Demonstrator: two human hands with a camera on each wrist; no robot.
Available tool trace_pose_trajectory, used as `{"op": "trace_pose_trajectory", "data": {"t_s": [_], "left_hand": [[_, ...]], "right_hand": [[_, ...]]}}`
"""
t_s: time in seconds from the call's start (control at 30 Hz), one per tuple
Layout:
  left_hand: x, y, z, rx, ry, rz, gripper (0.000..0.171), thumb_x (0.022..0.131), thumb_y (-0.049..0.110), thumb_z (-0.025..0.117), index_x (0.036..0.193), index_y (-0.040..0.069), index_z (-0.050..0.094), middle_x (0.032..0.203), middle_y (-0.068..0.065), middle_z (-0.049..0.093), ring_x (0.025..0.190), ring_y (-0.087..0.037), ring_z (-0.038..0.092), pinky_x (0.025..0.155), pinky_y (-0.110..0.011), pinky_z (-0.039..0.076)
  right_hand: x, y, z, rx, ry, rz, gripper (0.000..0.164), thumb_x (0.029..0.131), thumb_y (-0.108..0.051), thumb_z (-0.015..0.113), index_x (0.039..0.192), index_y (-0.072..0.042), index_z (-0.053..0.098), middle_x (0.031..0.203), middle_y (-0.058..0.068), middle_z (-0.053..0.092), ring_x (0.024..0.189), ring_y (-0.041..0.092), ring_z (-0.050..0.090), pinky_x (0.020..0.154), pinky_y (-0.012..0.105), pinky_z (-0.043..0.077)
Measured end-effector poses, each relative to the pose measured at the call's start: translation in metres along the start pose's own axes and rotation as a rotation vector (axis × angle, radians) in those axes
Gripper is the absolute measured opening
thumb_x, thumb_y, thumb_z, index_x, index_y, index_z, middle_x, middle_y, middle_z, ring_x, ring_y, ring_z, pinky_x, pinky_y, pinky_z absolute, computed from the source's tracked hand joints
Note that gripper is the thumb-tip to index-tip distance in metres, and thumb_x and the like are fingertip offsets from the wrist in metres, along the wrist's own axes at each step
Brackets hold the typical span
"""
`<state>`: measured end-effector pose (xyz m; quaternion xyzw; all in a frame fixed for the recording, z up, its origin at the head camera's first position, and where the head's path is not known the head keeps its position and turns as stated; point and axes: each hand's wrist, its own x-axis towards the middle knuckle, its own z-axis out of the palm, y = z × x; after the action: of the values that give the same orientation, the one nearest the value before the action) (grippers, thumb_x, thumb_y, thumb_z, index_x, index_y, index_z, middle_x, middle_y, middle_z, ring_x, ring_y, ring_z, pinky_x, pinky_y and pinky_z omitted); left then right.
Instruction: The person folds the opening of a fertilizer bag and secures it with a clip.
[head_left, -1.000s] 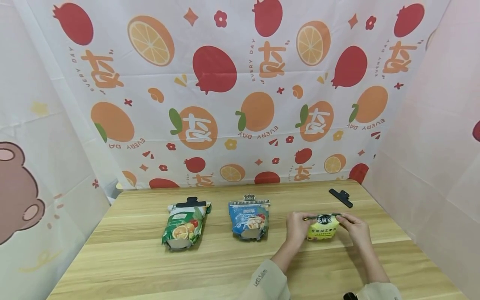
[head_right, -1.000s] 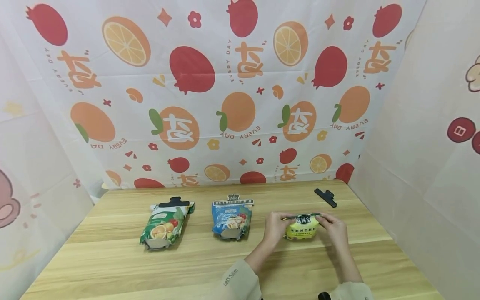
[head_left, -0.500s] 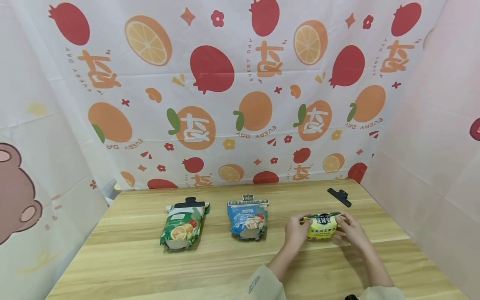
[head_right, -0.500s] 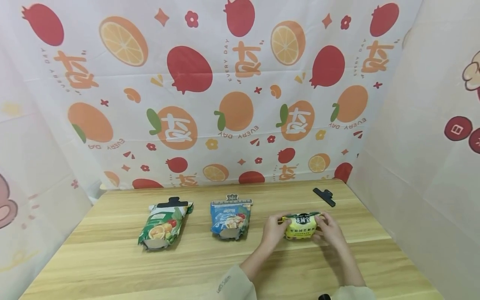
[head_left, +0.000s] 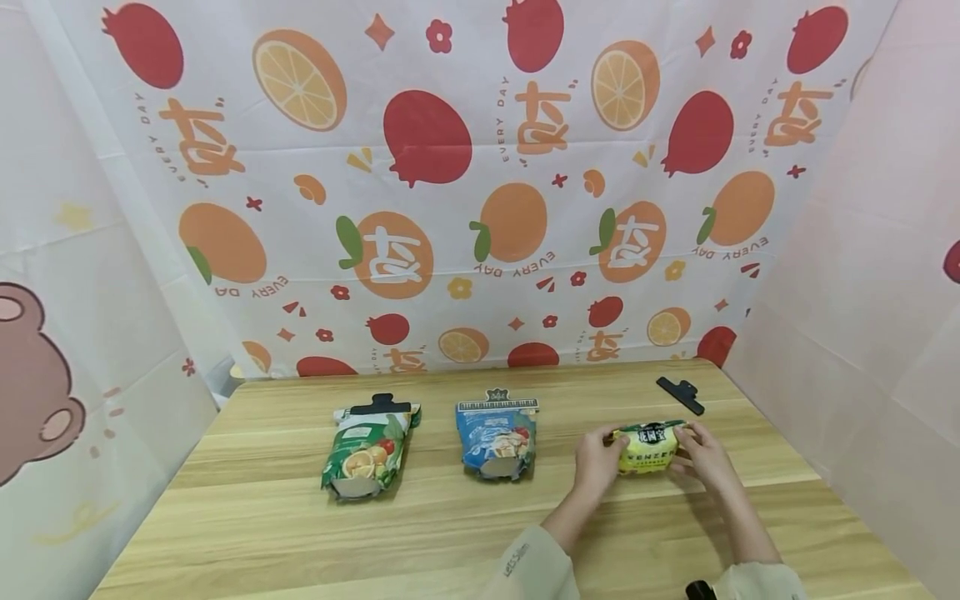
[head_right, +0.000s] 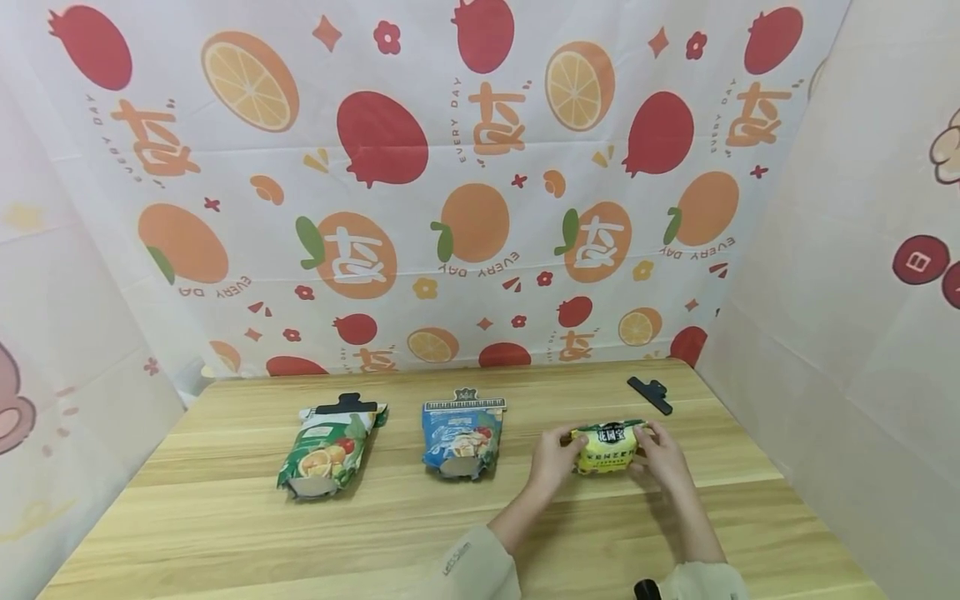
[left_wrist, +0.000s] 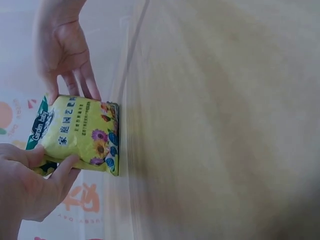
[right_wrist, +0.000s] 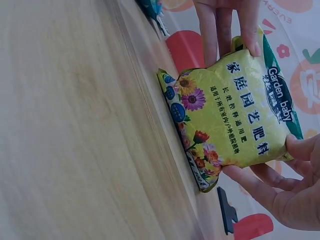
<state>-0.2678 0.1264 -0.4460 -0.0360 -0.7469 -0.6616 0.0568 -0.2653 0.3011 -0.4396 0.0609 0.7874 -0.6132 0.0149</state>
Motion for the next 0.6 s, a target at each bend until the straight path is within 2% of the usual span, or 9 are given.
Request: {"op": "trace_pose_trajectory", "data": {"t_s": [0.07, 0.13, 0.2, 0.27, 0.33, 0.4, 0.47, 0.6], "left_hand": [[0.002, -0.001, 0.001, 0.025, 0.0, 0.015, 0.019, 0.081, 0.006, 0.068, 0.1, 0.006, 0.071, 0.097, -0.006, 0.067, 0.082, -0.014, 0.062, 0.061, -0.019, 0.051], [0.004, -0.001, 0.001, 0.052, 0.0, 0.013, 0.019, 0.08, 0.007, 0.069, 0.099, 0.007, 0.071, 0.101, -0.006, 0.066, 0.088, -0.016, 0.062, 0.06, -0.017, 0.05], [0.004, -0.002, 0.001, 0.061, -0.006, 0.006, 0.019, 0.08, 0.008, 0.069, 0.099, 0.007, 0.071, 0.102, -0.006, 0.066, 0.09, -0.018, 0.062, 0.061, -0.018, 0.05], [0.005, -0.002, 0.001, 0.072, -0.009, -0.009, 0.019, 0.08, 0.009, 0.07, 0.099, 0.009, 0.072, 0.102, -0.005, 0.066, 0.093, -0.018, 0.061, 0.065, -0.02, 0.05], [0.005, -0.002, 0.001, 0.082, -0.011, -0.016, 0.018, 0.08, 0.011, 0.07, 0.098, 0.01, 0.072, 0.101, -0.003, 0.067, 0.094, -0.019, 0.061, 0.071, -0.024, 0.051], [0.006, -0.002, 0.0, 0.097, -0.012, -0.016, 0.017, 0.08, 0.012, 0.07, 0.097, 0.011, 0.073, 0.1, -0.002, 0.067, 0.094, -0.019, 0.06, 0.074, -0.027, 0.051], [0.006, -0.001, -0.001, 0.148, -0.02, 0.021, 0.017, 0.08, 0.011, 0.07, 0.097, 0.011, 0.073, 0.101, -0.003, 0.067, 0.097, -0.019, 0.06, 0.078, -0.03, 0.05], [0.009, 0.002, -0.002, 0.311, -0.049, 0.193, 0.021, 0.077, 0.005, 0.071, 0.098, 0.007, 0.072, 0.107, -0.006, 0.065, 0.106, -0.022, 0.057, 0.086, -0.033, 0.047]], "right_hand": [[0.001, -0.002, 0.0, -0.064, 0.011, -0.032, 0.047, 0.1, -0.031, 0.038, 0.128, 0.006, 0.032, 0.129, 0.035, 0.032, 0.118, 0.049, 0.036, 0.09, 0.045, 0.043], [0.002, -0.003, 0.0, -0.141, 0.036, -0.125, 0.044, 0.099, -0.022, 0.043, 0.131, 0.007, 0.033, 0.132, 0.034, 0.03, 0.121, 0.049, 0.032, 0.096, 0.05, 0.036], [0.003, -0.005, 0.002, -0.281, 0.088, -0.299, 0.041, 0.095, -0.011, 0.051, 0.129, 0.007, 0.039, 0.131, 0.032, 0.035, 0.121, 0.048, 0.031, 0.098, 0.055, 0.03], [0.005, -0.005, 0.006, -0.433, 0.14, -0.511, 0.037, 0.087, 0.001, 0.059, 0.123, 0.006, 0.049, 0.127, 0.029, 0.044, 0.119, 0.046, 0.035, 0.096, 0.058, 0.029], [0.007, -0.005, 0.011, -0.575, 0.194, -0.708, 0.033, 0.08, 0.004, 0.067, 0.112, 0.004, 0.059, 0.116, 0.025, 0.054, 0.113, 0.044, 0.043, 0.094, 0.059, 0.03], [0.009, -0.004, 0.016, -0.676, 0.226, -0.841, 0.028, 0.075, 0.003, 0.071, 0.103, 0.0, 0.065, 0.105, 0.02, 0.061, 0.104, 0.04, 0.051, 0.093, 0.059, 0.03], [0.01, -0.004, 0.02, -0.726, 0.245, -0.9, 0.026, 0.073, 0.001, 0.074, 0.097, -0.003, 0.067, 0.096, 0.016, 0.064, 0.095, 0.036, 0.055, 0.092, 0.057, 0.031], [0.014, -0.004, 0.023, -0.755, 0.268, -0.886, 0.024, 0.07, 0.001, 0.076, 0.091, -0.005, 0.069, 0.088, 0.01, 0.064, 0.086, 0.031, 0.056, 0.087, 0.053, 0.034]]}}
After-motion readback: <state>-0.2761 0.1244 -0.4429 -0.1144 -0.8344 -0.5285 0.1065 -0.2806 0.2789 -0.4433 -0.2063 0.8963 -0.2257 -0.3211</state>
